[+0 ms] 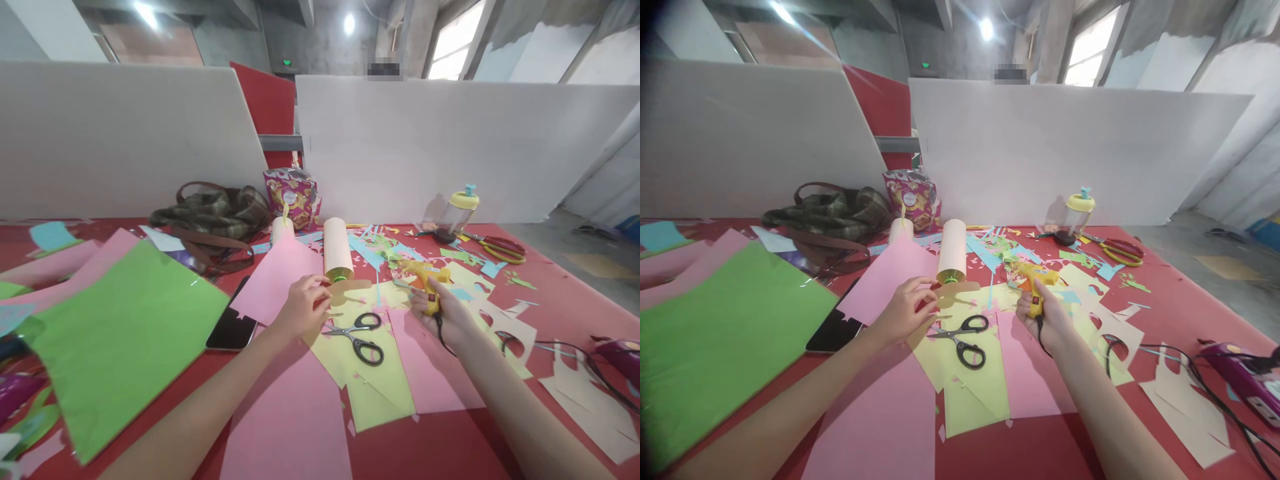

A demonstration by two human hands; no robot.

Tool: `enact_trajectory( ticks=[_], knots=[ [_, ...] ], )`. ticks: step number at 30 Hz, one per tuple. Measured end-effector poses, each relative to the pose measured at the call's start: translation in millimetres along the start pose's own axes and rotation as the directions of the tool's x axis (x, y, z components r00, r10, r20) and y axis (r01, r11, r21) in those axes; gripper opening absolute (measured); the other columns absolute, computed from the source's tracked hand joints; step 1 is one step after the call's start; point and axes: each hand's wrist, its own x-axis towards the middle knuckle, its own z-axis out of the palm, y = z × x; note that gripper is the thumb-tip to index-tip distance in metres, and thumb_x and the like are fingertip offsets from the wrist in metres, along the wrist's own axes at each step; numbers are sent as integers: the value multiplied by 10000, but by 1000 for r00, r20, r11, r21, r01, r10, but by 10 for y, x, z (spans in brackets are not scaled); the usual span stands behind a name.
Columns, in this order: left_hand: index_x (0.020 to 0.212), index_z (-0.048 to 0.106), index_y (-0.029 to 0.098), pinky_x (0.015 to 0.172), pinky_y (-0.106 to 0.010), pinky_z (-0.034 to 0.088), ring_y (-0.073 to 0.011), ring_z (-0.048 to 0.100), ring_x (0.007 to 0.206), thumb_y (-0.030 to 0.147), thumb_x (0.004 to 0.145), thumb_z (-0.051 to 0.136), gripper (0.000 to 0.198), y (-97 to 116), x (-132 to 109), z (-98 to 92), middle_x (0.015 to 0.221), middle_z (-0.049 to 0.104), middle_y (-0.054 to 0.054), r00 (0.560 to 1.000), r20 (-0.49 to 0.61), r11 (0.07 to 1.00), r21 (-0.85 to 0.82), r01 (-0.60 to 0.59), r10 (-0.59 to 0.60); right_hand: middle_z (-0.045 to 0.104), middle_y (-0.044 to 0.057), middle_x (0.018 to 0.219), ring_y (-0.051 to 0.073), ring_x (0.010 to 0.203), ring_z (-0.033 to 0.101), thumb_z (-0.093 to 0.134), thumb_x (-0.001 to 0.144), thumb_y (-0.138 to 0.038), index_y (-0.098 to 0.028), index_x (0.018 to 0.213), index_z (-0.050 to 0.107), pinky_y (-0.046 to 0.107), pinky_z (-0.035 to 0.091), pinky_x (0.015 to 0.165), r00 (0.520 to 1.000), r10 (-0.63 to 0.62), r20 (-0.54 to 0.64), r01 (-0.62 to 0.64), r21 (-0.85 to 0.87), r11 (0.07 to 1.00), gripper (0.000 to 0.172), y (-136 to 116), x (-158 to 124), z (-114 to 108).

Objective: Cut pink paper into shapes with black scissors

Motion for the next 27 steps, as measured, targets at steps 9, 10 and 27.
enact_trajectory(
  ticks=[9, 10, 27],
  knots=[
    [671, 583, 189, 830, -346, 385, -184, 502, 924, 186, 738, 451, 148, -99, 60, -34, 974, 560, -52, 999, 41, 999, -43, -5, 6, 382, -46, 459, 48, 383, 355, 523, 721, -350, -172, 476, 438, 161, 404, 390, 953, 284, 107, -303, 302, 904, 315, 27, -112, 139],
    [672, 584, 190, 818, -335, 393, -179, 511, 905, 191, 739, 452, 148, -110, 71, -43, 959, 566, -49, 998, 56, 999, -52, 4, -1, 389, -42, 450, 51, 386, 358, 516, 721, -353, -171, 462, 436, 165, 406, 394, 952, 293, 89, -306, 280, 910, 327, 27, -114, 143],
    [691, 546, 185, 804, -335, 392, -175, 529, 862, 162, 738, 425, 132, -96, 92, -3, 916, 583, -50, 997, 60, 993, -109, -40, 47, 474, -23, 418, 125, 362, 421, 459, 649, -253, -192, 614, 483, 233, 297, 384, 935, -307, -178, 31, -822, 569, 74, 68, -94, 145]
  ],
)
